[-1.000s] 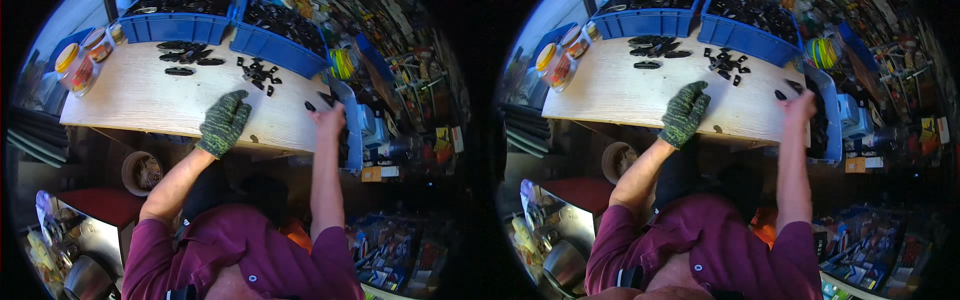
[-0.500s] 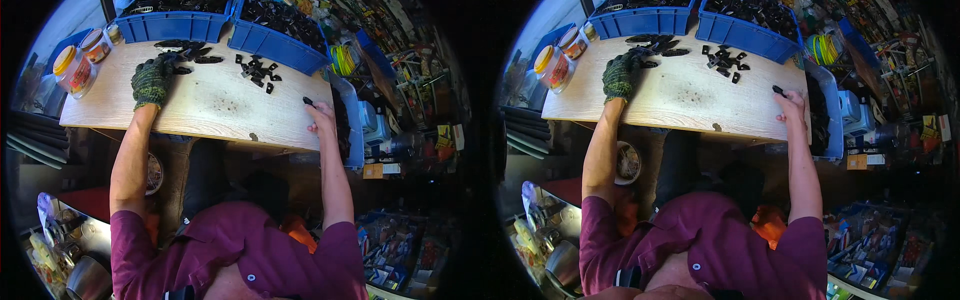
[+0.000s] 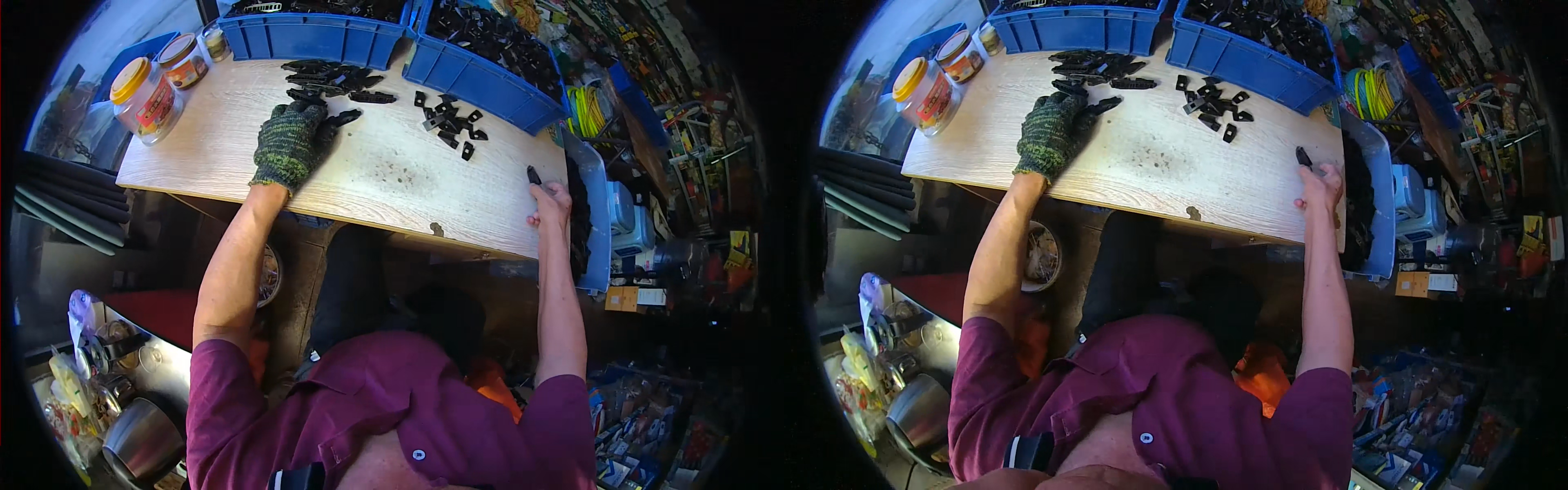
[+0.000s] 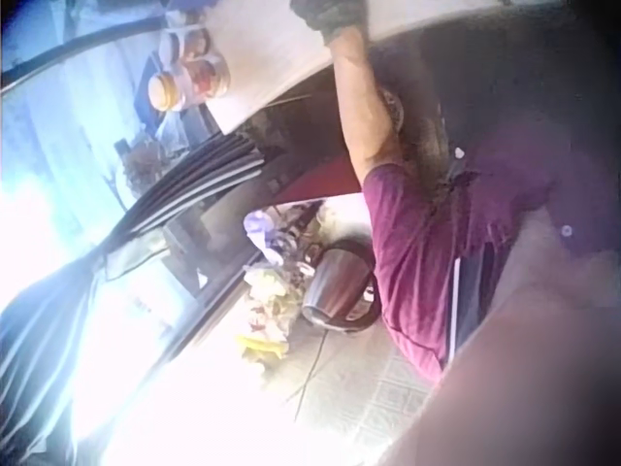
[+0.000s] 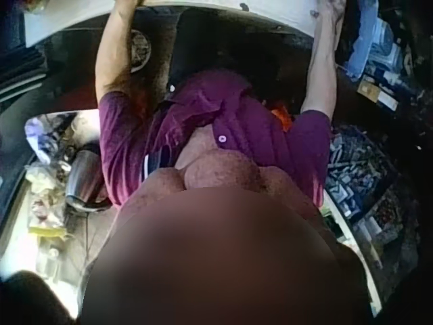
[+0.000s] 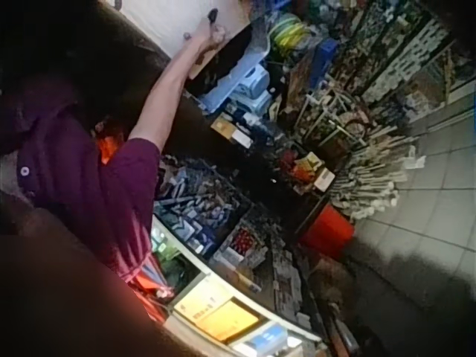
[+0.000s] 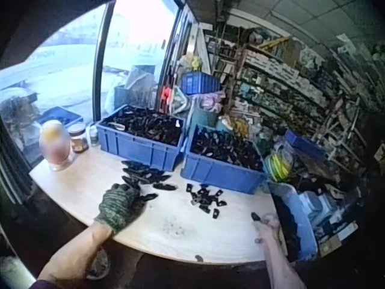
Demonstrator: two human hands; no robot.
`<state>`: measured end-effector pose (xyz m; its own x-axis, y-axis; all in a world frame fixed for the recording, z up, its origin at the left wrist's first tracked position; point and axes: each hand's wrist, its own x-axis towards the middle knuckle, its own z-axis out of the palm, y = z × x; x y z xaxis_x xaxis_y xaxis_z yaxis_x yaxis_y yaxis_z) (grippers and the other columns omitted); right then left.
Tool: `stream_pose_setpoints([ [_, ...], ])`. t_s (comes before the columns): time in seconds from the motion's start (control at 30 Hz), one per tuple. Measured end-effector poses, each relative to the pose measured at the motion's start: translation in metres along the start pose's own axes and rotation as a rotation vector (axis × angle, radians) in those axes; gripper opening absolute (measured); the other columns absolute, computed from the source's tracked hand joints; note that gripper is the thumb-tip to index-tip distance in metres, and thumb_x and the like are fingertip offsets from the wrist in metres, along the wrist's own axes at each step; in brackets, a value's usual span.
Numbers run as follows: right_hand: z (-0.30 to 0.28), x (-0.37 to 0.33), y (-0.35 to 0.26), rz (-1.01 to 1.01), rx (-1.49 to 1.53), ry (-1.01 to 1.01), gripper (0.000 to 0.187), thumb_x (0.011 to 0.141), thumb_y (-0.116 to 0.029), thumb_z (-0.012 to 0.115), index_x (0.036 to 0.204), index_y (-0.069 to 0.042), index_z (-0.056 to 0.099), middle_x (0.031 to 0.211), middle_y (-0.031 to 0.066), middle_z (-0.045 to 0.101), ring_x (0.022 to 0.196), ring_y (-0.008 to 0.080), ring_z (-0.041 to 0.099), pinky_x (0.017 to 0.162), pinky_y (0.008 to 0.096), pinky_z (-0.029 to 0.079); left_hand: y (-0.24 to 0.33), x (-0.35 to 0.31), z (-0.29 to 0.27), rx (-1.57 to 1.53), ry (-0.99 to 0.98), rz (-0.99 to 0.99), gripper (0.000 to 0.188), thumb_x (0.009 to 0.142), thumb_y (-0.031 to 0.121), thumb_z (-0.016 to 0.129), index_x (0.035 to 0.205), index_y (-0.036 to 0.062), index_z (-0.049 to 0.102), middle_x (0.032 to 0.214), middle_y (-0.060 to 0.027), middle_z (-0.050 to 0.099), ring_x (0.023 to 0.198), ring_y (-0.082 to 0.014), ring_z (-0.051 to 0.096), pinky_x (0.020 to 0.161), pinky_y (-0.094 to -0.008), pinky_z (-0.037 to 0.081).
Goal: Sorting and organizing small black hardware components from blue plastic bins onto a wooden workbench surface.
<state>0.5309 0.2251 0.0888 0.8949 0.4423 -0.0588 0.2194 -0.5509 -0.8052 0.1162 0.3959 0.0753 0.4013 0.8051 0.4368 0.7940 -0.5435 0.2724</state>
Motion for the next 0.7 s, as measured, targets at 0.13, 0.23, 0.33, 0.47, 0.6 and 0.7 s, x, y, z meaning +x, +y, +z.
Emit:
stream_pose_setpoints([
  [0.13,-0.005,0.008,0.002,0.071,-0.1,-0.081,0.026,0.078,-0.02,0.075,0.095,-0.002,0.065,0.065,0.009,0.055,0.04,0.0152,0.046,0.035,0.0331,0.045,0.007,-0.003,0.006,-0.046,0.051,0.085,0.038,0.088,0.032,0.064,0.119,0.0115,0.064,0.106,-0.0163,0.067,0.094,-0.0386,0.062,0.081,-0.0498,0.052],
  [0.23,-0.003,0.0,-0.004,0.07,-0.077,-0.089,0.024,0.078,-0.021,0.075,0.087,-0.001,0.064,0.06,0.0087,0.052,0.038,0.0161,0.045,0.036,0.0336,0.046,0.021,-0.008,0.006,-0.008,-0.053,0.153,0.04,0.09,0.029,0.063,0.127,0.0133,0.061,0.111,-0.013,0.068,0.1,-0.0358,0.063,0.084,-0.0483,0.052],
  [0.33,-0.013,0.005,-0.014,0.178,0.094,-0.045,0.026,0.079,-0.023,0.074,0.085,-0.001,0.062,0.056,0.0078,0.048,0.035,0.0172,0.043,0.036,0.0349,0.047,0.041,-0.02,0.009,-0.17,-0.108,0.095,0.04,0.091,0.029,0.061,0.129,0.0125,0.061,0.113,-0.0118,0.068,0.099,-0.0338,0.064,0.084,-0.0469,0.052],
  [0.47,-0.044,0.045,-0.005,0.314,0.406,0.304,0.034,0.083,-0.033,0.073,0.088,-0.003,0.058,0.055,0.0076,0.044,0.047,0.021,0.052,0.047,0.0402,0.056,0.069,-0.028,0.03,-0.615,0.096,0.165,0.041,0.087,0.025,0.063,0.126,0.0126,0.061,0.114,-0.0161,0.065,0.108,-0.0358,0.061,0.09,-0.0465,0.051],
  [0.6,-0.015,0.009,-0.021,0.162,0.423,0.071,0.034,0.084,-0.032,0.074,0.092,-0.002,0.059,0.058,0.0069,0.043,0.047,0.0198,0.05,0.051,0.0411,0.058,0.08,-0.015,0.017,-0.273,-0.017,0.157,0.041,0.082,0.021,0.065,0.123,0.0155,0.062,0.124,-0.0131,0.06,0.122,-0.0376,0.053,0.089,-0.0485,0.05],
  [0.7,0.021,-0.022,-0.036,0.124,0.348,-0.24,0.033,0.083,-0.027,0.076,0.095,-0.001,0.06,0.06,0.0062,0.045,0.042,0.0179,0.046,0.044,0.0383,0.054,0.072,0.0,0.039,-0.102,0.008,0.299,0.033,0.081,0.019,0.062,0.114,0.016,0.064,0.123,-0.0118,0.058,0.126,-0.0414,0.048,0.087,-0.0556,0.047],
])
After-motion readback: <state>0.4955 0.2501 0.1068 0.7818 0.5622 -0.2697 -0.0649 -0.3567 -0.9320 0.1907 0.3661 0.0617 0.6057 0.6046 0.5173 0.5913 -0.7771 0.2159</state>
